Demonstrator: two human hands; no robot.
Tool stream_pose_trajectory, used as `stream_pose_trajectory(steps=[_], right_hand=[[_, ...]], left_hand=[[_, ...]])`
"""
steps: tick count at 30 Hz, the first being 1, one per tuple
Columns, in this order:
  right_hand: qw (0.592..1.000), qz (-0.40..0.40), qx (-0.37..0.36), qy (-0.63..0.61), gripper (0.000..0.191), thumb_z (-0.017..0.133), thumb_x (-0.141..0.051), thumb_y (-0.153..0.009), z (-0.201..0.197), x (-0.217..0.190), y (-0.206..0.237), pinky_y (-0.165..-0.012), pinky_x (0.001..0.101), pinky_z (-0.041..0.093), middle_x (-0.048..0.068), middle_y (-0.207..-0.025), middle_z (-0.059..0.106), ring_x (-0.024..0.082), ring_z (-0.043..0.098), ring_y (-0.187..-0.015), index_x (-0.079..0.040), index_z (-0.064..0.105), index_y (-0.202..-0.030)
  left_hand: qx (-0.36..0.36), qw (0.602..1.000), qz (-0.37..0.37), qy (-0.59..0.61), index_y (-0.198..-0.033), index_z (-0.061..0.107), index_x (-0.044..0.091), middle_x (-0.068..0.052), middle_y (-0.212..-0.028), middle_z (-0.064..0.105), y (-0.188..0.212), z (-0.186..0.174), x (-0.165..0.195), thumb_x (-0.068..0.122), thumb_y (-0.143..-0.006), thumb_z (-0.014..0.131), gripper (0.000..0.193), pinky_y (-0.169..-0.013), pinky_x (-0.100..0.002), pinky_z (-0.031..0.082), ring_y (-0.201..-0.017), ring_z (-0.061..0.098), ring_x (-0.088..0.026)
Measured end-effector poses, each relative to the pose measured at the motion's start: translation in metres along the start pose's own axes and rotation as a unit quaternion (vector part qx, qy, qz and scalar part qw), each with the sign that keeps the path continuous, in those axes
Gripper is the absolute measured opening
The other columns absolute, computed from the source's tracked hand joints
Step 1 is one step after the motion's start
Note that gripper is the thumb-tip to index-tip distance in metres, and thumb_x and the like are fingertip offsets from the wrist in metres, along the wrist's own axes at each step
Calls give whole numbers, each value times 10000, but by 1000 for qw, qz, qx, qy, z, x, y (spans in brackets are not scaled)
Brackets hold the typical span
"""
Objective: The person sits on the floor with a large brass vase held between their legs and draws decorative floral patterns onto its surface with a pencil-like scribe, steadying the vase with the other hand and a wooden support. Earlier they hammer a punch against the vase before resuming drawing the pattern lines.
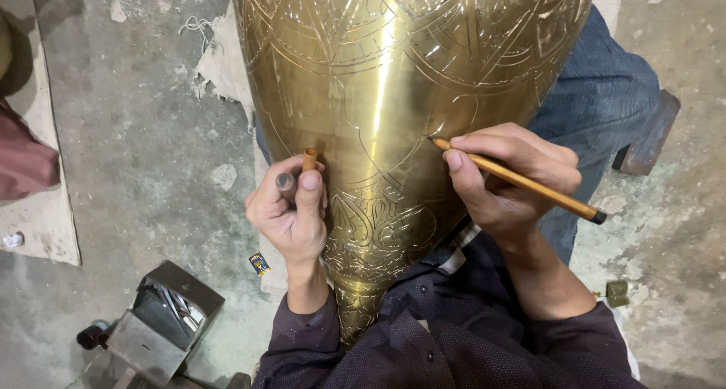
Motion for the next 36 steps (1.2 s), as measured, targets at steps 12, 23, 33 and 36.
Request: stream_pose_trajectory(steps=[12, 23, 33, 36], right_hand=[[1000, -4, 8, -3, 92, 776, 0, -975, -1, -2, 2, -649, 223, 571, 152, -904, 749, 162, 737, -740, 15, 717, -1043], [1000, 4, 19, 8, 96, 777, -12, -982, -4, -1, 7, -663, 225, 570, 146, -913, 754, 156, 737, -744, 5, 709, -1048], [999, 23, 34, 0, 82, 764, -14, -982, -7, 4, 15, -641, 215, 557, 137, -892, 747, 141, 720, -719, 2, 713, -1044], [999, 24, 38, -6, 84, 761, -20, -976, -8, 5, 18, -630, 210, 553, 136, -886, 745, 135, 714, -707, 3, 711, -1039]], left_hand=[[4, 999, 22, -39, -1012, 684, -39, 23, -639, 566, 1, -1, 4, 213, -1073, 688, 259, -503, -186, 351, -552, 505, -41], [3, 999, 8, -32, -1026, 674, -45, 19, -654, 575, 2, -1, 1, 216, -1069, 686, 264, -538, -204, 352, -553, 505, -37], [8, 1000, 9, -24, -1026, 676, -49, 9, -666, 582, 2, -1, 1, 223, -1072, 690, 276, -531, -206, 351, -544, 494, -39], [7, 1000, 14, -22, -1029, 679, -47, 11, -664, 580, 2, -1, 2, 229, -1077, 685, 281, -517, -201, 351, -543, 493, -41]])
Point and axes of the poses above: each hand's wrist, its own y-axis away from the middle knuckle, its own z-axis out of the palm, x = y × z, the point moved 9 cm from there along -y, towards the middle knuckle
